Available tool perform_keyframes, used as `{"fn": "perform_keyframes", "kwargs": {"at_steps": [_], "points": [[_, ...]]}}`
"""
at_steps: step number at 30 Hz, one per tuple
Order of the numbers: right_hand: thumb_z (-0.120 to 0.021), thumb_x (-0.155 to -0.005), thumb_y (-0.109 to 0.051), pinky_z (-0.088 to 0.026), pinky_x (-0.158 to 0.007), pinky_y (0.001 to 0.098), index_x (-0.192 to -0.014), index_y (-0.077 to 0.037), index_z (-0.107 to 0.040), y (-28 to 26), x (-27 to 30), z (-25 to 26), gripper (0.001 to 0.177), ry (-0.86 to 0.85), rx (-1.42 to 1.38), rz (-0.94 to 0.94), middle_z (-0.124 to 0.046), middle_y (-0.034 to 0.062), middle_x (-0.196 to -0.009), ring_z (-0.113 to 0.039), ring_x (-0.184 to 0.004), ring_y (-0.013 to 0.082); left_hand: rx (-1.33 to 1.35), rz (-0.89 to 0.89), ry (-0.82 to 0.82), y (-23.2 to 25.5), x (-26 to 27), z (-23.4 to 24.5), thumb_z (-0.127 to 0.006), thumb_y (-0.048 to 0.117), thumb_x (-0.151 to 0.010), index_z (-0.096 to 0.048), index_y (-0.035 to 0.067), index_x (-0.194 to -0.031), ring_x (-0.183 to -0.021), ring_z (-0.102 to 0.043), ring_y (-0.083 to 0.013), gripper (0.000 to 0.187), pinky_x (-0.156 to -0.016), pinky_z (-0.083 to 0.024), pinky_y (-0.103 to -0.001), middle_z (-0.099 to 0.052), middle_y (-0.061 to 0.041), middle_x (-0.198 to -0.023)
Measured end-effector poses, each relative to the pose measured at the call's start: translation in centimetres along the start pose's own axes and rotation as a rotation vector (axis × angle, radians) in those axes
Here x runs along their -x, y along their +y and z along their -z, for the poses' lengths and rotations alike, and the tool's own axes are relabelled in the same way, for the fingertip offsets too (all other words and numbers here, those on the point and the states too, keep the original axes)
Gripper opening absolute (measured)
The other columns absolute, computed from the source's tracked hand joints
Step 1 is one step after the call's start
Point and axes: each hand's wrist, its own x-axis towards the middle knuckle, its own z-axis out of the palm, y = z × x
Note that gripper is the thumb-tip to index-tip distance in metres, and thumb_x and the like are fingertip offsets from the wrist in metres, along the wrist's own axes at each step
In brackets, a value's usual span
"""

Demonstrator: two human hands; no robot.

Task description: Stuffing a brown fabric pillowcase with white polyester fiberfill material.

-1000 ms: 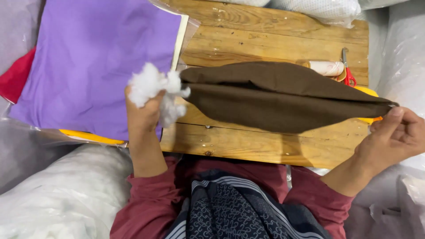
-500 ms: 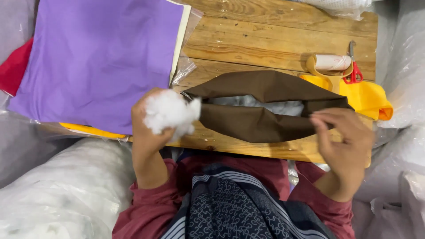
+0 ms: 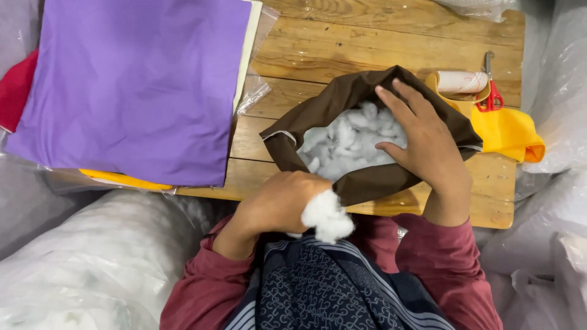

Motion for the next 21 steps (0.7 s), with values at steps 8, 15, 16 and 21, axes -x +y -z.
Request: {"fn": "perform_keyframes", "kwargs": {"at_steps": [8,15,16,21], "points": [[-0.101,-0.042,-0.015,-0.045,-0.111,0.0523,-0.158,-0.019,-0.043,-1.8,6.5,0.0,0.130,-0.215,0.016,-0.133,-0.044,0.0212,-0.152,-0.051,-0.133,0.0444,0.184,-0.053,0.527,-2.2,0.2,2.1,-0.076,0.002,-0.064,-0.063,-0.006,-0.111,-0.124,-0.055,-0.0578,0.050,-0.087,-0.054,-0.058,-0.062,-0.035,-0.128],[-0.084,-0.082,-0.012,-0.061,-0.090,0.0464,-0.133,0.006,-0.063,-5.2,6.9,0.2,0.058,0.343,-0.402,0.095,-0.063,0.0249,-0.130,-0.066,-0.118,0.0400,0.935,-0.283,0.648,-0.7,-0.9,-0.8,-0.071,0.018,-0.073,-0.050,0.006,-0.145,-0.107,-0.061,-0.0184,0.076,-0.092,-0.057,-0.038,-0.066,-0.013,-0.115],[-0.084,-0.082,-0.012,-0.061,-0.090,0.0464,-0.133,0.006,-0.063,-5.5,6.7,-0.2,0.058,0.346,-0.401,0.109,-0.063,0.0249,-0.130,-0.066,-0.118,0.0400,0.927,-0.289,0.659,-0.5,-1.3,-1.0,-0.071,0.018,-0.073,-0.050,0.006,-0.145,-0.107,-0.061,-0.0184,0.076,-0.092,-0.057,-0.038,-0.066,-0.013,-0.115],[-0.059,-0.086,0.008,-0.053,-0.094,0.0379,-0.103,0.005,-0.071,-6.3,5.0,-3.2,0.022,0.490,-0.378,0.190,-0.069,0.0230,-0.113,-0.069,-0.105,0.0341,0.604,-0.249,0.582,-1.5,-3.9,-2.8,-0.062,-0.001,-0.087,-0.042,0.007,-0.147,-0.140,-0.050,-0.0234,0.064,-0.122,-0.038,-0.035,-0.054,-0.013,-0.147]]}}
